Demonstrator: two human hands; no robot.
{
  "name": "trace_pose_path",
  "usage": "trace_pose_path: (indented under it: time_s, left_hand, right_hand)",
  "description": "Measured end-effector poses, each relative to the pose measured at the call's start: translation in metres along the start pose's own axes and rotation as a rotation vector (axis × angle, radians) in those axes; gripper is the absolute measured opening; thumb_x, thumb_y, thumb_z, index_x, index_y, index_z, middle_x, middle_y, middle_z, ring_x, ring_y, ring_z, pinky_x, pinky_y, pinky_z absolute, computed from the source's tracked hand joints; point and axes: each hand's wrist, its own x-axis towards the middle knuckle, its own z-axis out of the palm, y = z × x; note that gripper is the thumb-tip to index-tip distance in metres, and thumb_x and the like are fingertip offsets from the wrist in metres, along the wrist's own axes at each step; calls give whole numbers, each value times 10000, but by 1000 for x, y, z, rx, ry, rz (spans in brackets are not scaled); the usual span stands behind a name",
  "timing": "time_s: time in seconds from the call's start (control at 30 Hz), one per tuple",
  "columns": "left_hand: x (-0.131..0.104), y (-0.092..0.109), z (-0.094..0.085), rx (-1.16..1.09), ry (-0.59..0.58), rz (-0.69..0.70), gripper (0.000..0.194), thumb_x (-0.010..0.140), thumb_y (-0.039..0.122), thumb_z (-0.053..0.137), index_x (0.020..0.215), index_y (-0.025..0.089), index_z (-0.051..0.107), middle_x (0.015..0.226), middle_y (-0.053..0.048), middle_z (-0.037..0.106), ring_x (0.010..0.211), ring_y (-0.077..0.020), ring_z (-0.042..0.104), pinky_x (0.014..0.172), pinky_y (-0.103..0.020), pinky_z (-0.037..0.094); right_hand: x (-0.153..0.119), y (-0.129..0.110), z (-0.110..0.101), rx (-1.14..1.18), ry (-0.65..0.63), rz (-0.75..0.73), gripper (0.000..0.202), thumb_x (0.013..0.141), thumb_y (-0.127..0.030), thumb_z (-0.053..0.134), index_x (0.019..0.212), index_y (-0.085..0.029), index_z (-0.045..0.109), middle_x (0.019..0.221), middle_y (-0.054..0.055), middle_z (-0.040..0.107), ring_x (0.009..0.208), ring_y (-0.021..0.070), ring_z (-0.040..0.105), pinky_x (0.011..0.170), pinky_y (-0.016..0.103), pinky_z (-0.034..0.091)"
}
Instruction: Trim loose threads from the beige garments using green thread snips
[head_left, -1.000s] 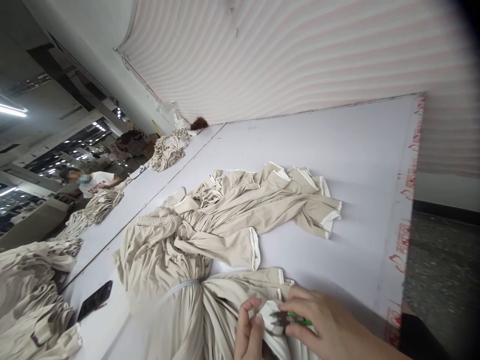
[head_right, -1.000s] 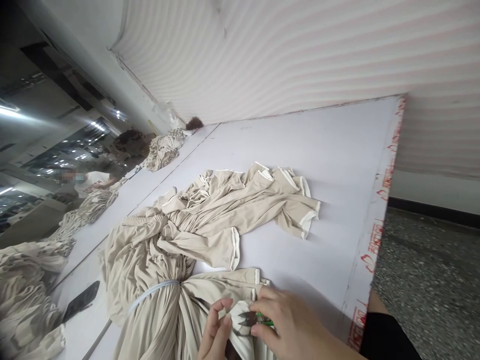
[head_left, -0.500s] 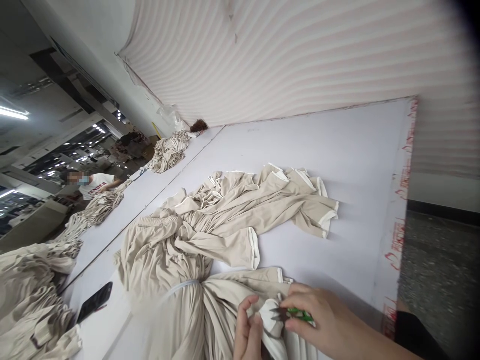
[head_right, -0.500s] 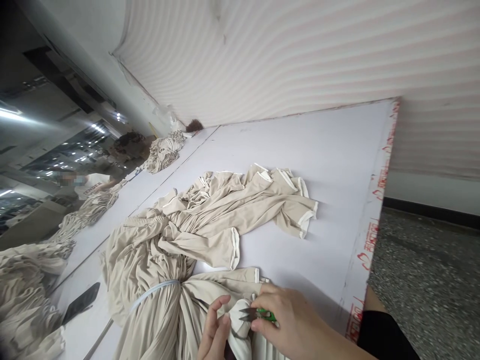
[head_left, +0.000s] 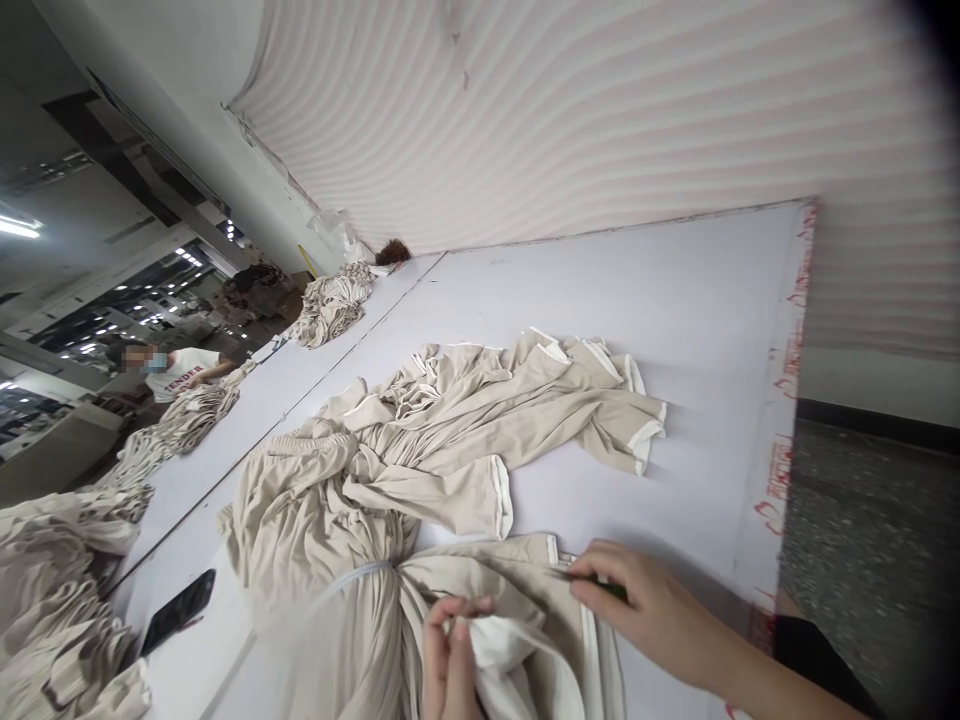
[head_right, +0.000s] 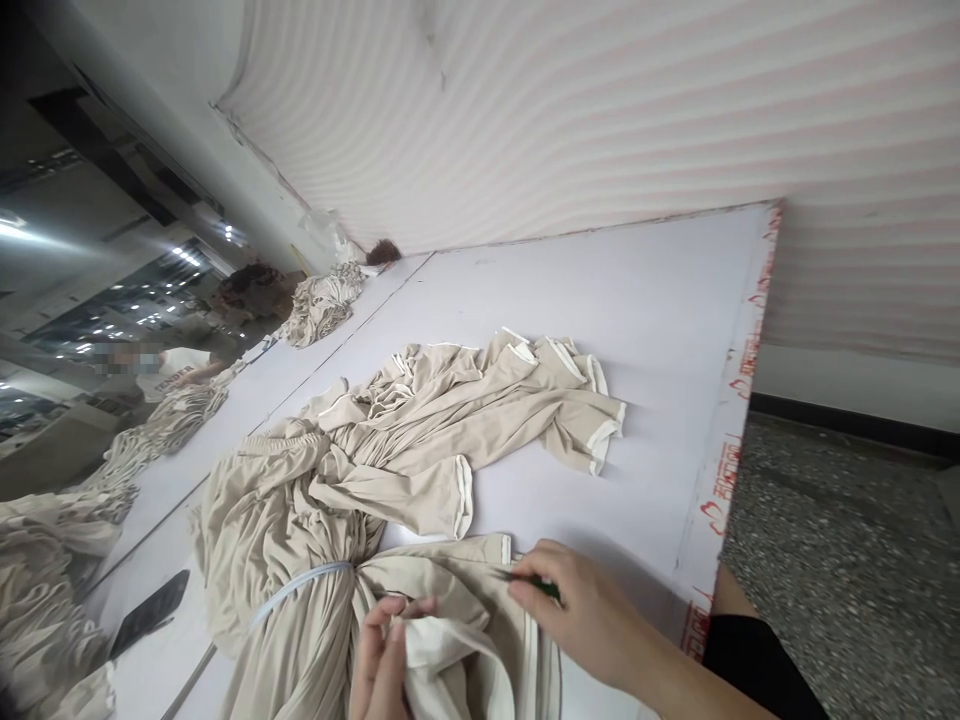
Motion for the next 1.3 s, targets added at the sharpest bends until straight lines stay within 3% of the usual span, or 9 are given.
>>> trace_pose_path:
  time_s: [0.23, 0.33, 0.53, 0.63, 0.7, 0.83, 0.97, 1.1, 1.3]
  left_hand:
    - [-3, -15, 24, 1062, -426, 401, 277, 669, 361, 672, 903, 219, 629, 852, -62, 675, 749, -255, 646, 667, -320, 438]
    - [-4, -29, 34, 1324, -480, 457, 110, 782, 213, 493, 817, 226, 596, 848, -62, 654, 754, -241, 641, 669, -325, 420]
    - [2, -37, 13, 837, -238, 622, 287, 919, 309, 329, 701, 223, 496, 993, -127, 615, 960, -220, 597, 868, -344, 427]
    - [6, -27, 3, 531, -153, 552, 352, 923, 425, 366, 652, 216, 446, 1357, -154, 498, 1126, -253, 559, 944, -375, 409]
    - [10, -18, 0, 474, -189, 482, 342, 912, 470, 380, 685, 222, 443, 1259, -142, 576, 990, -234, 606, 860, -355, 440]
    - [20, -8, 10, 842, -373, 338, 244, 864, 433, 437, 713, 242, 456, 660, -16, 581, 662, -198, 565, 676, -302, 385]
    - [23, -10, 36, 1209, -382, 273, 240, 780, 426, 584, 881, 225, 502, 631, -4, 554, 656, -243, 575, 642, -311, 336]
    - [19, -16, 41, 1135, -229, 490, 56, 850, 239, 468, 795, 235, 474, 781, -31, 575, 704, -199, 569, 650, -287, 359]
    - [3, -24, 18, 808, 57, 940, 236, 853, 57, 333, 867, 228, 495, 760, -2, 511, 686, -150, 531, 660, -232, 416]
  right_hand:
    - [1, 11, 1, 134, -10, 141, 255, 973, -448, 385, 861, -253, 505, 808, -37, 589, 802, 175, 574, 733, 292, 415]
    - [0, 10, 4, 253, -53, 115, 233, 965, -441, 417, 857, -253, 504, 808, -48, 565, 819, 163, 558, 741, 262, 424]
    - [2, 21, 12, -10, 46, 101, 119, 940, -330, 430, 880, -256, 502, 832, -42, 598, 798, 156, 586, 718, 242, 442]
    - [13, 27, 21, -128, 100, 82, 168, 886, -197, 441, 1011, -249, 540, 994, 4, 651, 920, 187, 614, 790, 282, 429]
    - [26, 29, 26, -180, 123, 81, 266, 851, -149, 450, 1080, -230, 557, 1077, 49, 644, 977, 228, 608, 803, 321, 413]
    - [56, 25, 30, -249, 127, 69, 161, 797, -116, 483, 855, -195, 611, 916, 72, 637, 850, 248, 617, 708, 324, 390]
    - [63, 11, 29, -166, 77, 4, 130, 757, -106, 491, 735, -223, 544, 750, -19, 616, 730, 164, 603, 632, 240, 392]
    - [45, -1, 34, -62, 82, -57, 138, 822, -125, 406, 803, -247, 468, 732, -55, 590, 682, 121, 582, 623, 196, 426]
    - [23, -11, 44, -68, 93, -156, 169, 826, -120, 391, 927, -238, 459, 874, 8, 588, 811, 181, 590, 736, 295, 434]
